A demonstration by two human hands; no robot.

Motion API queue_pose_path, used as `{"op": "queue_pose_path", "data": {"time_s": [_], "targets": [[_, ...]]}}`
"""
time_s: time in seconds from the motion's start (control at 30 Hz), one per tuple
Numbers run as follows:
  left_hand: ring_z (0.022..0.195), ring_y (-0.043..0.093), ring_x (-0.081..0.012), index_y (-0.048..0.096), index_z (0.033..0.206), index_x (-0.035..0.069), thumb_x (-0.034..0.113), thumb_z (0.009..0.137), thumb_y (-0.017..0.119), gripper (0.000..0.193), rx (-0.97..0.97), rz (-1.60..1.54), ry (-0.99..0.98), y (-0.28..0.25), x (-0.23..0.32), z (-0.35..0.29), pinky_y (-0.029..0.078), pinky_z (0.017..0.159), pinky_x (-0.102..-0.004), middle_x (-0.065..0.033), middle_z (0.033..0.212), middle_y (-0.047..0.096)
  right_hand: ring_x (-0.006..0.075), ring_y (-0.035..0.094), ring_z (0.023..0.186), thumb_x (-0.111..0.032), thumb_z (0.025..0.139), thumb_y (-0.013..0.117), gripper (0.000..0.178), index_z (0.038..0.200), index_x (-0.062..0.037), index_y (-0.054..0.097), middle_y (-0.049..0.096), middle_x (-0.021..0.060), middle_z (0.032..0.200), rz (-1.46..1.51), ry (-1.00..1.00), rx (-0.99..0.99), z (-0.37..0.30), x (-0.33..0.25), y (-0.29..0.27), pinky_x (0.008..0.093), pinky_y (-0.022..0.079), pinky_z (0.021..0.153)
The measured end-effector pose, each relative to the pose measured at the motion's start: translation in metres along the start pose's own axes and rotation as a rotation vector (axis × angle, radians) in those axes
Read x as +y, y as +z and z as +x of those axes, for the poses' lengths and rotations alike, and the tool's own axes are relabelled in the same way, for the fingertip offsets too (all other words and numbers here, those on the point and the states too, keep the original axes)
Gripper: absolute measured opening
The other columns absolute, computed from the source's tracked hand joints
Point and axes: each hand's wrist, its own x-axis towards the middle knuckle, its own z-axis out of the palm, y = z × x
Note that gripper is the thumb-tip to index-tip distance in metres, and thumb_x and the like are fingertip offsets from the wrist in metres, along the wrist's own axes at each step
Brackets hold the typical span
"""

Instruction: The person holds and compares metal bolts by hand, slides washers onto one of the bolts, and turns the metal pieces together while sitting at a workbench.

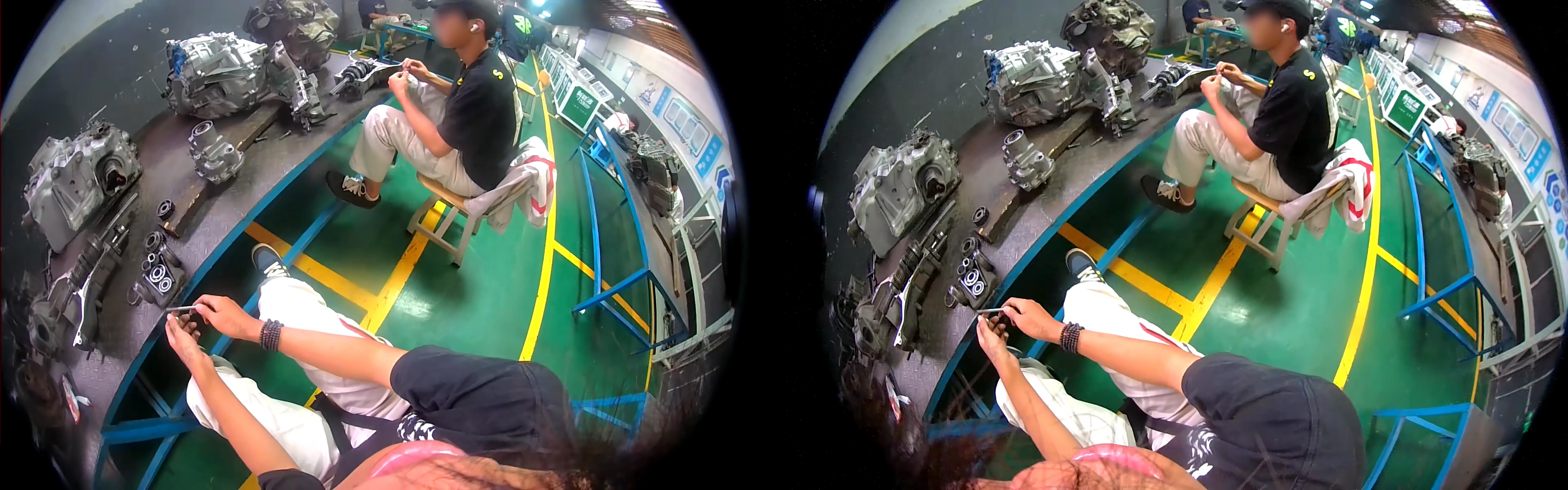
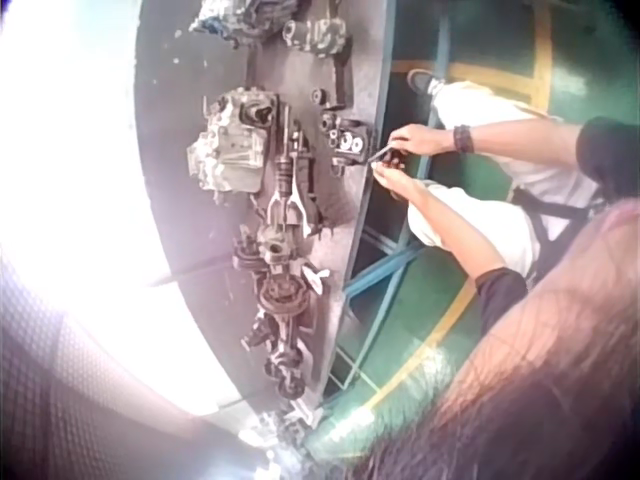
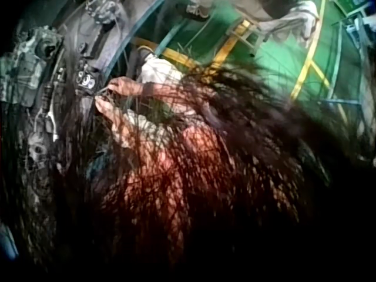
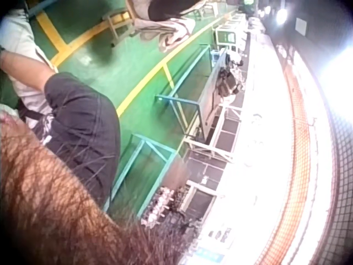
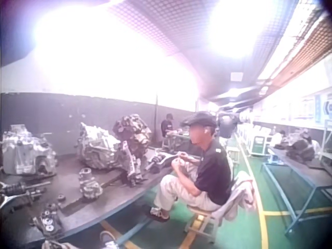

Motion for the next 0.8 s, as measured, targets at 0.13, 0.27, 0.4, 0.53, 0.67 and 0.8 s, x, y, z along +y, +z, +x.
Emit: {"op": "queue_pose_path", "data": {"time_s": [0.13, 0.27, 0.4, 0.53, 0.67, 0.8], "targets": [[0.082, 0.057, -0.0100, 0.060, 0.124, 0.011, 0.034, 0.098, 0.046, 0.037, -0.042, 0.015, -0.023, -0.001, 0.005, -0.003, 0.040, 0.072, -0.0269, -0.0006, 0.103, 0.066, 0.0133, 0.056, 0.069, -0.018, 0.099, 0.048, 0.025, 0.105, 0.0008, 0.063, 0.062, 0.0052, 0.078, 0.076, -0.038, 0.050, 0.003, 0.001, 0.000, 0.0303, 0.046, 0.064], [0.087, 0.058, -0.0120, 0.058, 0.128, 0.011, 0.034, 0.098, 0.045, 0.040, -0.123, 0.007, -0.031, -0.003, 0.007, -0.005, 0.039, 0.078, -0.0285, -0.0024, 0.111, 0.065, 0.0102, 0.055, 0.072, -0.015, 0.098, 0.048, 0.022, 0.107, -0.0002, 0.061, 0.062, 0.0047, 0.084, 0.239, 0.015, 0.053, 0.005, 0.001, -0.003, 0.0258, 0.046, 0.063], [0.091, 0.058, -0.0121, 0.058, 0.129, 0.012, 0.037, 0.097, 0.043, 0.043, -0.164, -0.059, -0.056, 0.006, 0.018, -0.015, 0.038, 0.081, -0.0287, -0.0029, 0.110, 0.065, 0.0091, 0.053, 0.069, -0.014, 0.098, 0.048, 0.020, 0.108, -0.0014, 0.059, 0.061, 0.0042, 0.085, 0.421, 0.032, -0.071, 0.006, 0.002, -0.006, 0.0234, 0.046, 0.063], [0.094, 0.059, -0.0130, 0.057, 0.128, 0.011, 0.039, 0.096, 0.041, 0.045, -0.194, -0.216, -0.032, 0.006, 0.020, -0.014, 0.038, 0.084, -0.0284, -0.0039, 0.107, 0.064, 0.0093, 0.053, 0.065, -0.016, 0.100, 0.047, 0.018, 0.111, -0.0031, 0.053, 0.061, 0.0025, 0.085, 0.468, 0.024, -0.083, 0.008, 0.003, -0.004, 0.0230, 0.045, 0.059], [0.093, 0.060, -0.0142, 0.059, 0.122, 0.006, 0.035, 0.098, 0.046, 0.040, -0.161, -0.228, 0.079, 0.005, 0.022, -0.014, 0.041, 0.086, -0.0284, -0.0056, 0.104, 0.064, 0.0081, 0.055, 0.064, -0.019, 0.100, 0.049, 0.018, 0.112, -0.0055, 0.051, 0.062, 0.0017, 0.086, 0.461, 0.060, -0.093, 0.006, 0.001, -0.004, 0.0214, 0.042, 0.054], [0.093, 0.060, -0.0149, 0.059, 0.119, 0.004, 0.036, 0.097, 0.055, 0.039, -0.097, -0.155, 0.145, 0.009, 0.028, -0.024, 0.044, 0.088, -0.0275, -0.0074, 0.103, 0.064, 0.0073, 0.056, 0.067, -0.020, 0.098, 0.054, 0.020, 0.111, -0.0054, 0.052, 0.064, 0.0018, 0.088, 0.483, 0.077, -0.081, 0.007, 0.001, -0.007, 0.0205, 0.042, 0.053]]}}
